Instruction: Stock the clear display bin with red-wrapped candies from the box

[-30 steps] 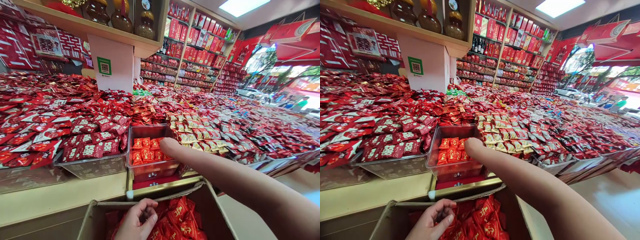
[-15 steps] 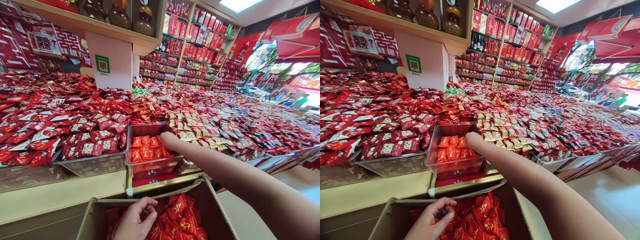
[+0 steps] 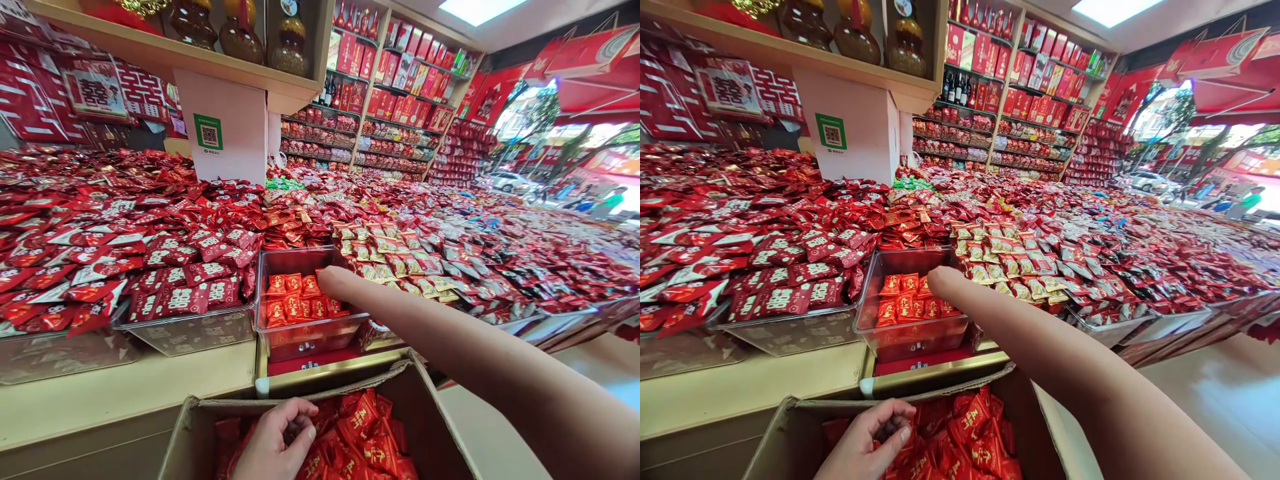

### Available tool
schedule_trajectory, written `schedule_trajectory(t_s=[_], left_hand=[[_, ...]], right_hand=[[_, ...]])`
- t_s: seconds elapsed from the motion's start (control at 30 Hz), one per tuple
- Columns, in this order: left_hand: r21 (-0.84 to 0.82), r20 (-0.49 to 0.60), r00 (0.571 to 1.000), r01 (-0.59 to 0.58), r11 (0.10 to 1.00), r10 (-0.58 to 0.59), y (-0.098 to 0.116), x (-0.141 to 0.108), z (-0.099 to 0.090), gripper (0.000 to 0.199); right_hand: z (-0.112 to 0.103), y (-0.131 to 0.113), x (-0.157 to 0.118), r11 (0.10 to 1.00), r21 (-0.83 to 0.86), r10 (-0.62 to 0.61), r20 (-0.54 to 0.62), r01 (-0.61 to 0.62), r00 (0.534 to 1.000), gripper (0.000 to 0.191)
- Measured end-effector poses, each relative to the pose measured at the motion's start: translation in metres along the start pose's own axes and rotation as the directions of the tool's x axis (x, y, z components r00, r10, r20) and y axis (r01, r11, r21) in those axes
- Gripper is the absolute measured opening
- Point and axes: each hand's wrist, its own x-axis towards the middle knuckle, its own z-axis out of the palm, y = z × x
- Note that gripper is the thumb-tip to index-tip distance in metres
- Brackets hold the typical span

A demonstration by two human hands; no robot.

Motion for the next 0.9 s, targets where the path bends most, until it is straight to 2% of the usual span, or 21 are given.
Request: schedule_trajectory(t_s=[0.1, 0.27, 0.37, 0.43, 0.5, 0.57, 0.63, 0.77, 0.9], left_hand=[[0.005, 0.022, 1.000, -0.013, 1.000, 0.013, 0.000, 0.000, 0.000, 0.018], [0.042, -0.047, 0.998, -0.032, 0.999, 0.034, -0.003, 0.000, 0.003, 0.017], [0.076, -0.038, 0.997, -0.057, 0.995, 0.061, -0.005, 0.000, 0.003, 0.017], [0.099, -0.001, 0.998, -0.062, 0.993, 0.062, -0.006, 0.001, 0.002, 0.018], [0.112, 0.030, 0.998, -0.066, 0.991, 0.063, -0.006, 0.001, 0.000, 0.018], [0.130, 0.035, 0.997, -0.072, 0.989, 0.068, -0.006, 0.002, -0.002, 0.018], [0.161, 0.001, 0.997, -0.074, 0.984, 0.075, -0.005, 0.001, -0.001, 0.018], [0.214, -0.027, 0.994, -0.093, 0.972, 0.101, -0.005, 0.001, 0.000, 0.017], [0.243, 0.032, 0.994, -0.106, 0.964, 0.101, -0.004, 0.000, -0.001, 0.018]], right_hand=[[-0.005, 0.006, 0.010, 0.999, -0.015, 0.029, -0.071, -0.030, 0.997, 0.034], [0.007, 0.007, 0.024, 1.000, -0.023, -0.008, -0.039, 0.008, 0.999, 0.029], [0.009, 0.000, 0.024, 0.999, -0.024, -0.026, -0.079, 0.024, 0.997, 0.031], [0.007, -0.009, 0.022, 0.997, -0.019, -0.080, -0.121, 0.078, 0.989, 0.031], [0.004, -0.020, 0.021, 0.981, -0.015, -0.193, -0.134, 0.193, 0.972, 0.029], [0.003, -0.030, 0.021, 0.952, -0.033, -0.305, -0.099, 0.303, 0.947, 0.028], [0.006, -0.036, 0.023, 0.934, -0.061, -0.356, -0.056, 0.353, 0.933, 0.028], [0.015, -0.037, 0.027, 0.942, -0.079, -0.331, -0.064, 0.326, 0.941, 0.025], [0.014, -0.039, 0.021, 0.943, -0.073, -0.332, -0.134, 0.325, 0.934, 0.023]])
